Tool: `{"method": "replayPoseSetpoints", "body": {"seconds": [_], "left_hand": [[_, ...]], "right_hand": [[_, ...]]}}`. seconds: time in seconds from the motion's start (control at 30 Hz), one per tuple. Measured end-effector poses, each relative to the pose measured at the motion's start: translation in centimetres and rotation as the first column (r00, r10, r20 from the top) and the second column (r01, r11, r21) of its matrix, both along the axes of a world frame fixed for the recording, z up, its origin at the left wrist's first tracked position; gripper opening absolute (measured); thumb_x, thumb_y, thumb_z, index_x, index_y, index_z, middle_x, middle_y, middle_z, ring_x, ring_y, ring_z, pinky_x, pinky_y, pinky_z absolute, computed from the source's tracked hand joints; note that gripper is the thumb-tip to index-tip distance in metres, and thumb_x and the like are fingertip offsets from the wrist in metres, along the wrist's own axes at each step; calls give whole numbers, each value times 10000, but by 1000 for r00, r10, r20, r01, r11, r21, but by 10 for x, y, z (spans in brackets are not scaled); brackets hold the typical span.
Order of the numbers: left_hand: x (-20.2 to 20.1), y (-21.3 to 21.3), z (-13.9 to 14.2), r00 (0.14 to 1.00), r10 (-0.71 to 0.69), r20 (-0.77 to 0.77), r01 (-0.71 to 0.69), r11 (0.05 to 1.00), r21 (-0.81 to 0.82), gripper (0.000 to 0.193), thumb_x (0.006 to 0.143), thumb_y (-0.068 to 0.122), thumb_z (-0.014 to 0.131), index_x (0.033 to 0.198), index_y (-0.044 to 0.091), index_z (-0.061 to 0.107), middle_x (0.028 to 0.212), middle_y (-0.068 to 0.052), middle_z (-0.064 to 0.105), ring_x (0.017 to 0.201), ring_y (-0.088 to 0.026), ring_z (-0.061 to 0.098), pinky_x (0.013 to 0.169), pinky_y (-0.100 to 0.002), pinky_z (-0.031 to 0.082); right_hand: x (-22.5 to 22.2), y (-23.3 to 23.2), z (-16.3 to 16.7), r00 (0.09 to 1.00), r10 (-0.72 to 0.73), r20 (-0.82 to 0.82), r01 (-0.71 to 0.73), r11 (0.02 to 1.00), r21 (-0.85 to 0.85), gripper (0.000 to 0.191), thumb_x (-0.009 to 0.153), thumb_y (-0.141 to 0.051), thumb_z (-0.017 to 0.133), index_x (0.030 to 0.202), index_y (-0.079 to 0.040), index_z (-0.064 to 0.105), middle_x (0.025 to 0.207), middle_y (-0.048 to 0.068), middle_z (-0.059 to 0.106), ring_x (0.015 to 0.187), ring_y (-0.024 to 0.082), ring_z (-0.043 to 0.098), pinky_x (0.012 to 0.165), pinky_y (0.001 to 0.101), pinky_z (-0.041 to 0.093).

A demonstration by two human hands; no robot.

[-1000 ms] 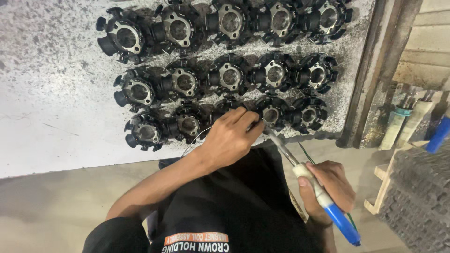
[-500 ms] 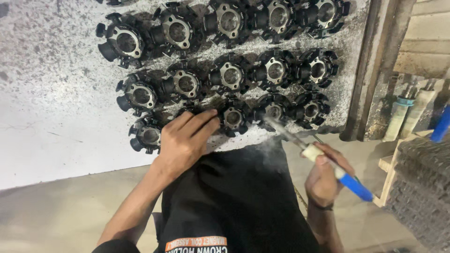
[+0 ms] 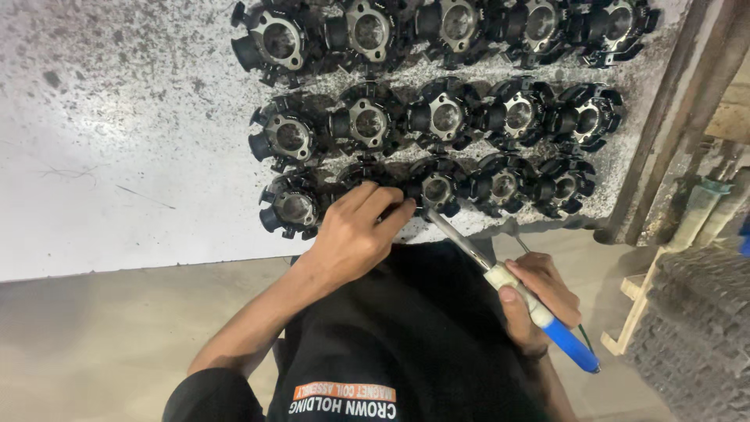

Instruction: The person removes black splined hub components from a plastic tray and spreads them on a workbench, then arranges them in rows. The person then uses a soldering iron to work on each component one at a time, moving along the rows of parts.

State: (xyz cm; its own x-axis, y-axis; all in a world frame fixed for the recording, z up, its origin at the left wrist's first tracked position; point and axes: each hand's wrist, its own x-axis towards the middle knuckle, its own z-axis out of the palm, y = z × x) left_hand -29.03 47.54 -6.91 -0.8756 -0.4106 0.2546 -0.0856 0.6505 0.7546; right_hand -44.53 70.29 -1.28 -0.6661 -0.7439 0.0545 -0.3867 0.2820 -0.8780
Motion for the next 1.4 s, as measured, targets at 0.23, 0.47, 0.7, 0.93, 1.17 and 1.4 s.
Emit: {"method": "replayPoseSetpoints", "body": {"seconds": [0.23,0.47,0.7,0.93,1.17,1.4], "left_hand": [[0,8,-12,999,-50,13,50,999,-3,390,730,-3,695,1120,-23,699,1090,-132,633,923,-291,619,787,-395,560],[2,-14,30,999,2,-34,-3,1000,-20,417,735,-12,707,1152,-6,698,1086,-131,638,874,-304,647,709,-390,569],[-8,-47,61,964,135,-229,-178,968,-177,333,818,-9,796,1142,-14,717,1108,-79,636,828,-231,622,640,-344,530],[-44,-36,4,969,245,22,-242,965,-104,373,763,-7,700,1133,18,743,1052,-84,602,907,-246,611,713,-360,547],[-49,-35,-7,971,240,-13,-240,966,-100,303,776,35,706,1076,3,727,1056,-78,621,921,-253,614,752,-369,558],[-50,-32,-16,986,166,2,-166,984,-65,318,773,37,695,1086,-15,712,1066,-104,618,962,-287,607,780,-390,562]], "right_hand": [[0,-38,49,831,361,-423,-296,931,213,277,781,-92,813,992,62,722,788,133,736,717,256,689,742,418,530],[-25,-18,46,997,81,-17,-77,983,165,287,868,-129,781,1079,51,711,984,167,758,814,213,738,770,283,572],[-29,-2,-29,902,-237,362,329,919,-218,422,914,-225,753,1195,84,697,1112,205,728,1014,283,718,963,335,569],[-29,-10,-32,991,-136,10,135,973,-189,416,923,-168,730,1212,127,679,1106,236,715,1000,255,700,963,288,536],[-34,-42,-11,995,-103,7,103,994,-24,383,903,-133,712,1195,115,710,948,195,705,811,189,646,767,252,487],[-45,-86,54,840,427,-336,-334,893,301,333,866,-53,790,1162,74,707,965,206,763,856,239,746,795,337,566]]}}
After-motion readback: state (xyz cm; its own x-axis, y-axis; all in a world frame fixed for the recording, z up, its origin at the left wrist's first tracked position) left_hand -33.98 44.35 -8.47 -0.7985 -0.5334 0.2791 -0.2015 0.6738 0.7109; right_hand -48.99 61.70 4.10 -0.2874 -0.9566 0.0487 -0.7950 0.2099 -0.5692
